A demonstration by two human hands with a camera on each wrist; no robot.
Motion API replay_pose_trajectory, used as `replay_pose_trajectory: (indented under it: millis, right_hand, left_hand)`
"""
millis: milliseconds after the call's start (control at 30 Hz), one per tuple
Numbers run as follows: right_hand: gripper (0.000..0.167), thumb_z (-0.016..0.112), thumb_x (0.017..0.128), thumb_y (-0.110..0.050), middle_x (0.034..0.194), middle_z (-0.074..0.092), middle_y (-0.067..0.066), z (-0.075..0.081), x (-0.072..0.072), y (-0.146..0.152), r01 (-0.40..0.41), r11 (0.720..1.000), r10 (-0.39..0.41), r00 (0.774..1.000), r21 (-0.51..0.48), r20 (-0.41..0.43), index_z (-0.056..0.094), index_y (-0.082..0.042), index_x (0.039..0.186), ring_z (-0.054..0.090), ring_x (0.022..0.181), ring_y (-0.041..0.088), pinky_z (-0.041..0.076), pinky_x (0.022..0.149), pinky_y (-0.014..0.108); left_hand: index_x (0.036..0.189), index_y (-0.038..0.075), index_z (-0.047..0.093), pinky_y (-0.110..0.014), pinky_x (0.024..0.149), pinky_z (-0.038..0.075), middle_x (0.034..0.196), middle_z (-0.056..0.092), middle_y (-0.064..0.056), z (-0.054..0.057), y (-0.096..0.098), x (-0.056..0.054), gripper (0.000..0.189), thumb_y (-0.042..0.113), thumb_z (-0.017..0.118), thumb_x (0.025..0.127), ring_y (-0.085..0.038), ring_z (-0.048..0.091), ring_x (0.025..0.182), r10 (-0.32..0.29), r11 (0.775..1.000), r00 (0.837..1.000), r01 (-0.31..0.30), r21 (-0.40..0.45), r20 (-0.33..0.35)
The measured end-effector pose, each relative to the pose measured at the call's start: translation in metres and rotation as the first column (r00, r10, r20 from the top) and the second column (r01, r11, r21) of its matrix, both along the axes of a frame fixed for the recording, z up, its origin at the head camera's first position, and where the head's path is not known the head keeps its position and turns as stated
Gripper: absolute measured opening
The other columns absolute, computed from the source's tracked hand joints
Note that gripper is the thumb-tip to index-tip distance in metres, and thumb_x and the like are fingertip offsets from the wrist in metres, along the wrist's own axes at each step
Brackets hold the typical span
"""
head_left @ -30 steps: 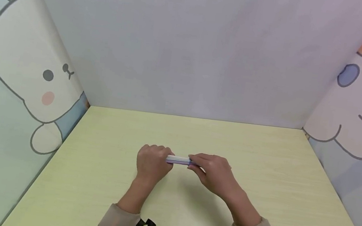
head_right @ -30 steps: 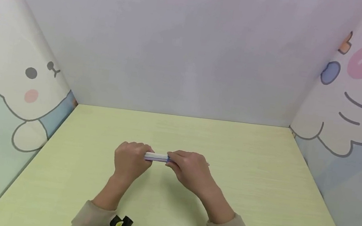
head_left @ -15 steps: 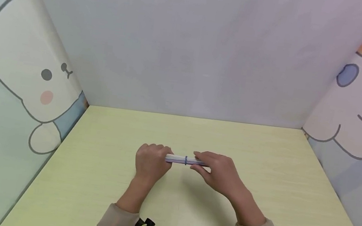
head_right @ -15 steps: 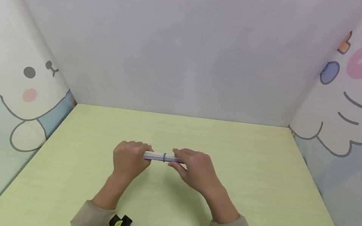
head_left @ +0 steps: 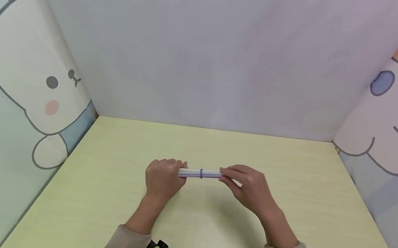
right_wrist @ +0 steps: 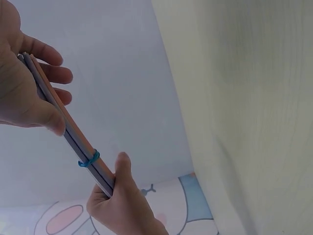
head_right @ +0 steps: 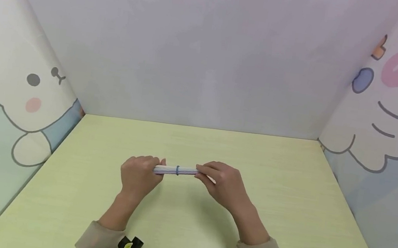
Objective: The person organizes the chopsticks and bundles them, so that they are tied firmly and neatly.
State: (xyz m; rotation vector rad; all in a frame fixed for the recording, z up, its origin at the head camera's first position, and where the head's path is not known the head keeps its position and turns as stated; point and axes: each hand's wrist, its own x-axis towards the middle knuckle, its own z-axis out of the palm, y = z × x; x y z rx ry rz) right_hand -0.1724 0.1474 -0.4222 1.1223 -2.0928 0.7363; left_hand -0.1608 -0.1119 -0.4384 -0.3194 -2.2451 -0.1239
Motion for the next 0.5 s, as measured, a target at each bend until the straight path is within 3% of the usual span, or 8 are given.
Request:
replay_pose_trajectory:
  millis: [100,200,300,500]
  right_hand:
    - [0.022,0.075,0.092,-0.022,0.092,0.074,0.002,-0.001,-0.002,0.003,-0.021,1.0,0.021,1.0,-0.001,-0.011,0.079,-0.006,0.107,0.067,0.072,0.013,0.052,0.06,0.024]
    - [0.035,0.057,0.102,-0.031,0.094,0.072,0.005,-0.001,-0.004,0.006,-0.048,0.999,0.048,0.998,-0.004,-0.03,0.078,-0.005,0.108,0.065,0.073,0.015,0.051,0.06,0.025]
    - [0.036,0.055,0.103,-0.031,0.095,0.072,0.006,-0.001,-0.005,0.009,-0.067,0.998,0.066,0.997,-0.013,-0.041,0.078,-0.004,0.107,0.065,0.076,0.017,0.051,0.062,0.025]
    - [0.037,0.056,0.101,-0.032,0.095,0.072,0.007,-0.006,-0.009,0.015,-0.064,0.997,0.063,0.998,-0.03,-0.022,0.079,-0.004,0.105,0.066,0.075,0.017,0.051,0.061,0.023]
  left_hand:
    - [0.056,0.012,0.061,-0.028,0.041,0.029,0.046,0.047,0.004,0.001,0.0,0.0,0.027,0.018,0.08,0.075,-0.012,0.026,0.042,-0.018,1.0,0.999,0.018,0.01,0.029]
    - [0.061,0.013,0.066,-0.027,0.041,0.031,0.049,0.05,0.005,0.001,-0.001,-0.001,0.023,0.019,0.084,0.075,-0.01,0.027,0.043,-0.069,0.997,0.994,0.066,0.03,0.083]
    - [0.063,0.015,0.067,-0.024,0.04,0.028,0.051,0.049,0.007,0.002,-0.002,-0.001,0.021,0.018,0.085,0.073,-0.008,0.026,0.045,-0.123,0.992,0.983,0.118,0.049,0.138]
    - [0.064,0.02,0.066,-0.023,0.041,0.026,0.053,0.05,0.011,0.003,-0.014,0.0,0.023,0.024,0.088,0.07,-0.006,0.028,0.046,-0.155,0.988,0.964,0.147,0.057,0.214]
